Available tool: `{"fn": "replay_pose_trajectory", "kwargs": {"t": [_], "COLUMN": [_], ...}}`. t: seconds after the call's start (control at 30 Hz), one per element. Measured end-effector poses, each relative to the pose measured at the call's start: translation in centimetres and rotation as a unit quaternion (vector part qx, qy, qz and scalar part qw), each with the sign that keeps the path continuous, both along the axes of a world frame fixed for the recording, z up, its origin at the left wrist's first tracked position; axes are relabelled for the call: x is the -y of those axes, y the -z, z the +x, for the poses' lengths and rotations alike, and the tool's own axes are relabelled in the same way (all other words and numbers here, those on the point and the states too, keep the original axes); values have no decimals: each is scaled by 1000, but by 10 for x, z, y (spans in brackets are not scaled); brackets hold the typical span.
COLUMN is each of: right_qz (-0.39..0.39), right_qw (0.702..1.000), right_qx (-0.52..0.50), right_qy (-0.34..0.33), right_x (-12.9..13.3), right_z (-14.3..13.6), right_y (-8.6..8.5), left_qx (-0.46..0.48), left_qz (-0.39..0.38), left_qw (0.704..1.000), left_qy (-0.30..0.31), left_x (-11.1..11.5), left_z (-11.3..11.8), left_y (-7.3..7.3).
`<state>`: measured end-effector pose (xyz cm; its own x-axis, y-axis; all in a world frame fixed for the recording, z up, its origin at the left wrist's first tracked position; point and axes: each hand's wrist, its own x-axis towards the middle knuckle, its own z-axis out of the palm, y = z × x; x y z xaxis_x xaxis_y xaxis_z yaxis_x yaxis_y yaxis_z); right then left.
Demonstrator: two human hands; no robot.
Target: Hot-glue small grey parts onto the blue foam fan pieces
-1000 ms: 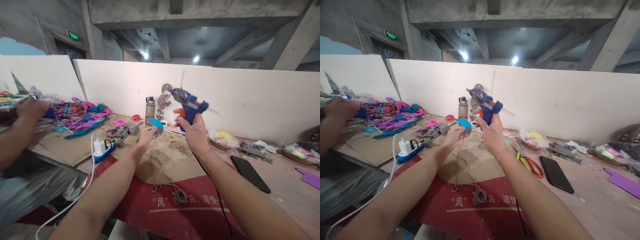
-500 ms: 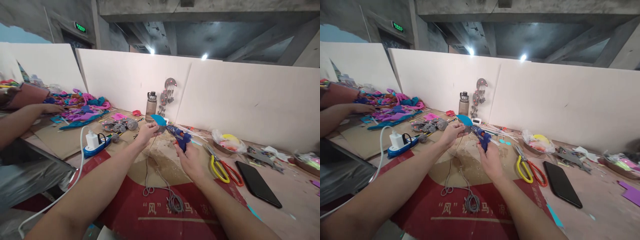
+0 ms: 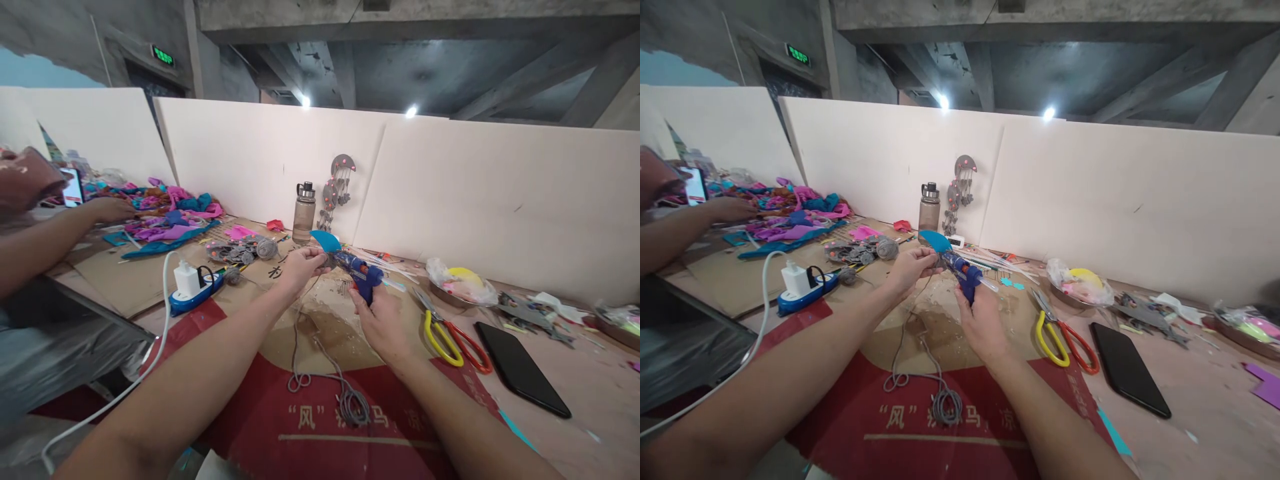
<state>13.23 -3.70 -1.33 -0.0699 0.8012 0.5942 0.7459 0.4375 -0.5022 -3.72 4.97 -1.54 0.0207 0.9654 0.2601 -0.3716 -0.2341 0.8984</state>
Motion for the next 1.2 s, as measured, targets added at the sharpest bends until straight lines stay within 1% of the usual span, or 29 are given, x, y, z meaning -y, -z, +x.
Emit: {"fn": "replay_pose_trajectory", "kwargs": {"t": [0.17,0.37,0.57,0.77,1.07,1.2], "right_qz": [6,0,-23,-20,-29,-14], "right_qw": [1000,1000,1000,1000,999,999], "right_qx": [-12,-21,-7,-3,18,29], "right_qy": [-10,-19,-3,2,27,35], "right_x": [-4,-6,-3,-1,-1,1], "right_z": [0,-1,-2,-2,-2,-1], "right_y": [5,6,4,1,-1,-3], "left_qx": [-10,-16,-18,-26,-21,-14], "left_qz": [7,9,9,12,14,19], "left_qw": [1000,1000,1000,999,999,999], "left_qy": [-4,-7,-21,-26,-38,-41], "left_x": [-3,-1,1,0,1,1], "left_z": [0,3,4,2,2,2], "left_y": [3,1,-1,0,-3,-3]}}
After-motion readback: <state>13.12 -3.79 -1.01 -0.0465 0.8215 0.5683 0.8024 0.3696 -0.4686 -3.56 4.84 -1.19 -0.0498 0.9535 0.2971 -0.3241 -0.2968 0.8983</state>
